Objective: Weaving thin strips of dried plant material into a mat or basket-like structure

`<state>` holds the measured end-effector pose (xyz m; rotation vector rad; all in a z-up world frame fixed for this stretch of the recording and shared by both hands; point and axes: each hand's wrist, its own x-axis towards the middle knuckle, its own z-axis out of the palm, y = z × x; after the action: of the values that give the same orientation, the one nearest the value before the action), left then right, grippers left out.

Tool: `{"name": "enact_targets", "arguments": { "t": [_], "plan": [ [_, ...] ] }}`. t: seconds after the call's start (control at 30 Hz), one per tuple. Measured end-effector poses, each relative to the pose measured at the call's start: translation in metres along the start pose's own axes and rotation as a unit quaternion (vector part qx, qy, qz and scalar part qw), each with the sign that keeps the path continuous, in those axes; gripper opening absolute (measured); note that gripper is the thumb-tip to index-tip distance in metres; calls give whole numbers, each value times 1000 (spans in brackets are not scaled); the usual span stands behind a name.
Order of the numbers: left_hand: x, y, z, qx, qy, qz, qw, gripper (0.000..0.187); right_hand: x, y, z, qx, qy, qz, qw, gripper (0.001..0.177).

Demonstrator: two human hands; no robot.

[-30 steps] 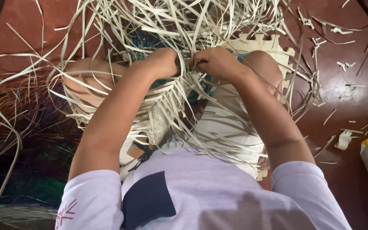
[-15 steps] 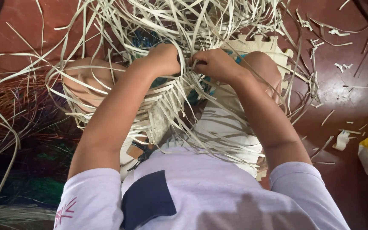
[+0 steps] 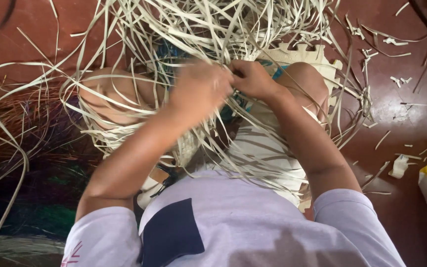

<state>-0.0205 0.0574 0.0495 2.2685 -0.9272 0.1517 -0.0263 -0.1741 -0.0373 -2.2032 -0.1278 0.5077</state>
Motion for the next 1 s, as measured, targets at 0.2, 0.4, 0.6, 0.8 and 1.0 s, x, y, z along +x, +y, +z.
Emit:
{"name": "enact_targets", "arguments": {
  "t": [0.2,0.4,0.6,0.8,1.0],
  "plan": [
    [-33,5,55,88,-115,37,989,36,-14,-20,-12,89,11,37,995,19],
    [-31,10,44,119,-120,41,985,42,-27,-28,-6,44,99,-23,994,17],
    [-40,8,52,130,-122,40,983,46,-23,-18,-3,58,43,-20,997,24],
    [-44,5,60,125,-105,48,985,45,-30,-43,-20,113,-24,-2,993,23],
    [-39,9,53,120,-155,5,981,42,-41,-101,-42,144,-14,-71,987,23]
  ]
}}
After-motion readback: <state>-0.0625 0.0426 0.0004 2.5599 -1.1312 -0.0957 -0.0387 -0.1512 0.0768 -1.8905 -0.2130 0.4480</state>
